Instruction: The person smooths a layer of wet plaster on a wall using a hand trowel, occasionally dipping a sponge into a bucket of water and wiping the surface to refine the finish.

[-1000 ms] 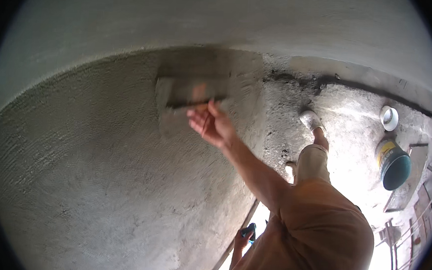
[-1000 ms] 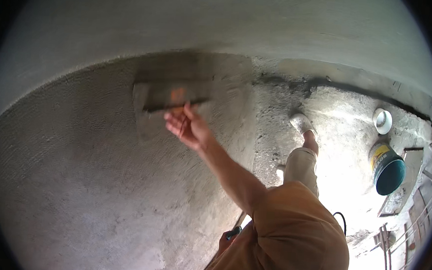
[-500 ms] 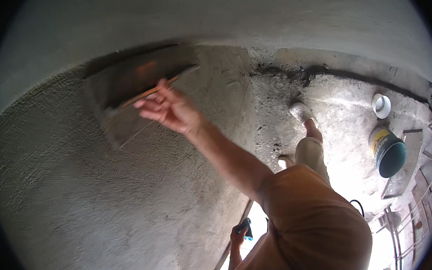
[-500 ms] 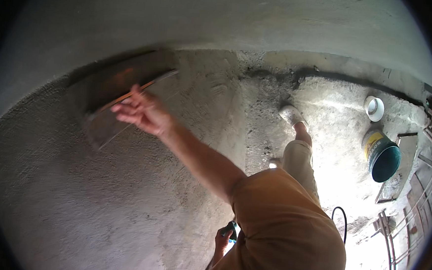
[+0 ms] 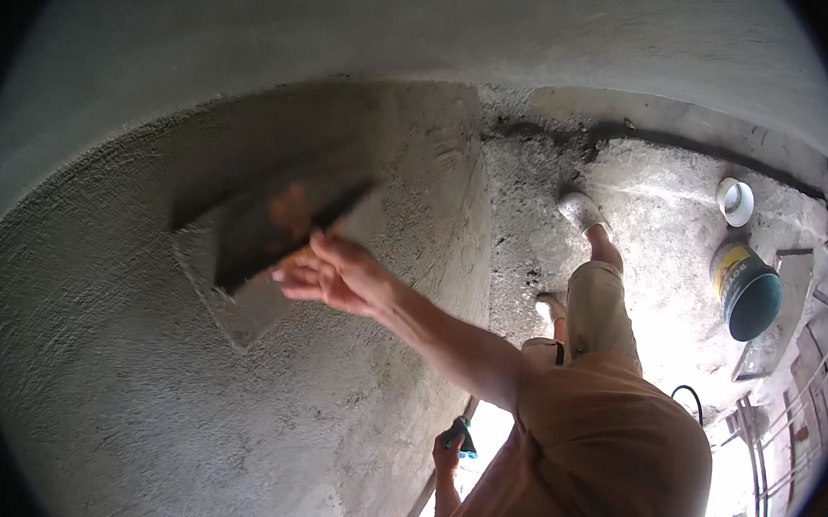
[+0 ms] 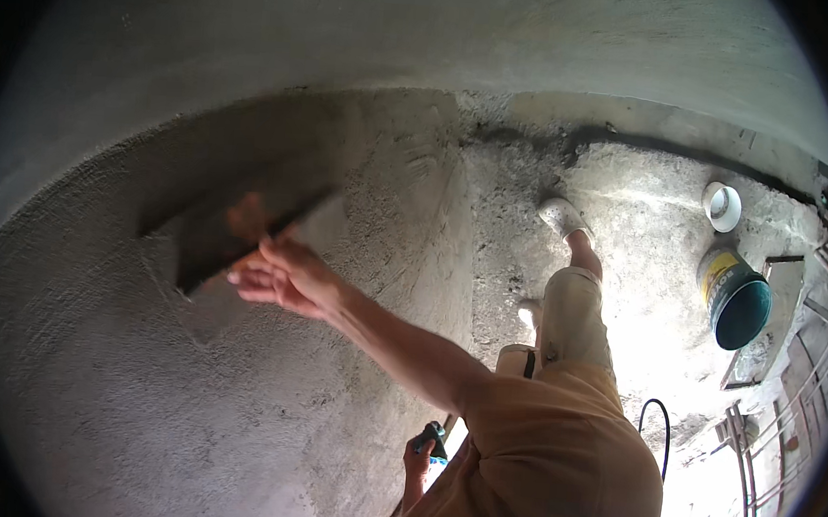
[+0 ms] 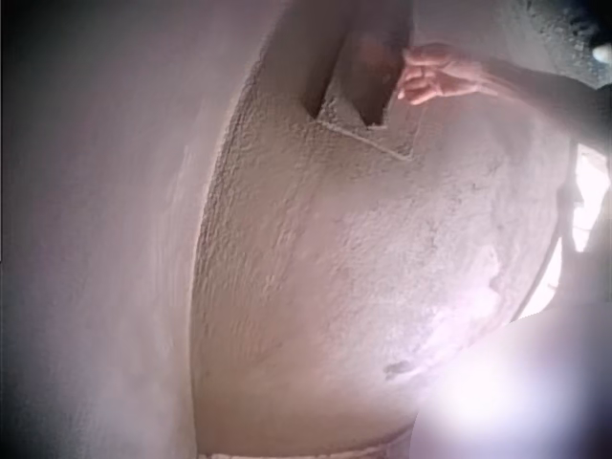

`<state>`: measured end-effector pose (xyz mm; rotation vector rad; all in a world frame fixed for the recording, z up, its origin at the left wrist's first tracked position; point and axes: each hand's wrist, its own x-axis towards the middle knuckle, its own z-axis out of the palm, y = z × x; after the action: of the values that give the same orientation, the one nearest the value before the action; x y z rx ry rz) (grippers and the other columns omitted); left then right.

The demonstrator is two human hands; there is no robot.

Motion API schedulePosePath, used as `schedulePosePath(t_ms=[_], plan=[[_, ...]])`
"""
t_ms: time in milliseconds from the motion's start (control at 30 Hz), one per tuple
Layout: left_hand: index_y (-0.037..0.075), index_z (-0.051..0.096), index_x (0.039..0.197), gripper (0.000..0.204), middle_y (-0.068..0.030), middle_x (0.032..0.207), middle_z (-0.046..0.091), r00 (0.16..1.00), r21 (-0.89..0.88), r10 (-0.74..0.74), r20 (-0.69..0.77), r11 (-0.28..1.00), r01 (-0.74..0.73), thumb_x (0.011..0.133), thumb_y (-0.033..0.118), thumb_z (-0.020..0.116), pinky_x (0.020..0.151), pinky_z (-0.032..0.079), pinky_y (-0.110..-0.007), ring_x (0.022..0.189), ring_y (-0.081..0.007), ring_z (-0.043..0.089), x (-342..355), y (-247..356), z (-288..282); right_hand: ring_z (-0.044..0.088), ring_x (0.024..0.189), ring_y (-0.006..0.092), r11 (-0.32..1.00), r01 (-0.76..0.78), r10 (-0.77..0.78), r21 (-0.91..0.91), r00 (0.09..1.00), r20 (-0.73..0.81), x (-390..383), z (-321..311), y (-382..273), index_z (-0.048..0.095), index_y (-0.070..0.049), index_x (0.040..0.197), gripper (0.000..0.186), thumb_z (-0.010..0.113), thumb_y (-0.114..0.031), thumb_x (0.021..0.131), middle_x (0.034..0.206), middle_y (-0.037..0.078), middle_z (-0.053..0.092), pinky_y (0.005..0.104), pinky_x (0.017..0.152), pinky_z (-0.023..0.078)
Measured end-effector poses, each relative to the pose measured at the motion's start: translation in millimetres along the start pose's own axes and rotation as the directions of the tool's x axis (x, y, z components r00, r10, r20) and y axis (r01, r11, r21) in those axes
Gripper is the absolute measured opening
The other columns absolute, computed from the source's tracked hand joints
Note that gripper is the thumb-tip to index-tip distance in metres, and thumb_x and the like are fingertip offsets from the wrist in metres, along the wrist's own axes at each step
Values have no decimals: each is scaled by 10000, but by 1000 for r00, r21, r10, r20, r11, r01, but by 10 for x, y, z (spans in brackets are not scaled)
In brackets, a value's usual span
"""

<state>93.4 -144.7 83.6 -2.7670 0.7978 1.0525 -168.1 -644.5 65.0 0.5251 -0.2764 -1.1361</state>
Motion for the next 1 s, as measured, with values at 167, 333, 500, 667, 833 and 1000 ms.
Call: schedulePosePath(t_ms=[167, 333, 500, 667, 833, 1000], plan=[[18, 649, 1151, 517, -107, 1037, 700, 996, -123, -83, 34, 989, 87, 756, 270, 869, 834, 542, -326, 934, -179, 655, -13, -139, 43, 583, 1223, 391, 971, 206, -209, -120, 978, -10, 578, -222, -680, 614, -4, 1040, 482, 618, -477, 945, 1077, 215, 649, 584, 1117, 388], [10, 638, 1176, 586, -123, 1061, 721, 973, -10, -108, 206, 994, 112, 758, 345, 877, 857, 545, -343, 982, -203, 681, -42, -418, 299, 562, 1158, 196, 964, 253, -263, -78, 945, -192, 190, -1215, -747, 619, -120, 772, 429, 456, -388, 1065, 697, -18, 435, 481, 1187, 261], [44, 625, 1205, 607, -136, 1129, 717, 980, -63, -102, 168, 991, 114, 757, 365, 880, 904, 541, -344, 1048, -212, 682, -50, -615, 254, 695, 1077, 309, 969, 109, -81, 224, 988, -131, -208, -1568, -69, 697, -34, 1063, 364, 523, -352, 1033, 1015, 168, 738, 435, 923, 581], [18, 621, 1211, 607, -171, 1122, 714, 990, -208, -109, 85, 970, 125, 769, 364, 852, 870, 549, -363, 1025, -249, 696, 78, -591, 410, 638, 1185, 321, 971, 200, -218, 132, 966, 139, 272, -1530, -1334, 660, 81, 1102, 476, 563, -375, 1009, 1130, 203, 711, 428, 1042, 526], [65, 630, 1237, 676, -147, 1133, 721, 974, 75, -173, 148, 984, 164, 746, 471, 859, 909, 534, -356, 1052, -239, 693, -151, -663, 340, 625, 1196, 344, 980, 103, -141, 172, 964, 226, 768, -153, -601, 657, 114, 1116, 507, 630, -371, 972, 1162, 259, 681, 429, 1069, 511], [80, 642, 1222, 618, -138, 1094, 729, 994, 12, -53, 100, 999, 52, 759, 431, 855, 867, 547, -349, 1018, -237, 699, -216, -347, 410, 660, 1134, 355, 981, 128, -173, 143, 914, 367, 691, 1323, 131, 671, 101, 1065, 502, 631, -390, 968, 1115, 257, 695, 474, 1014, 542]])
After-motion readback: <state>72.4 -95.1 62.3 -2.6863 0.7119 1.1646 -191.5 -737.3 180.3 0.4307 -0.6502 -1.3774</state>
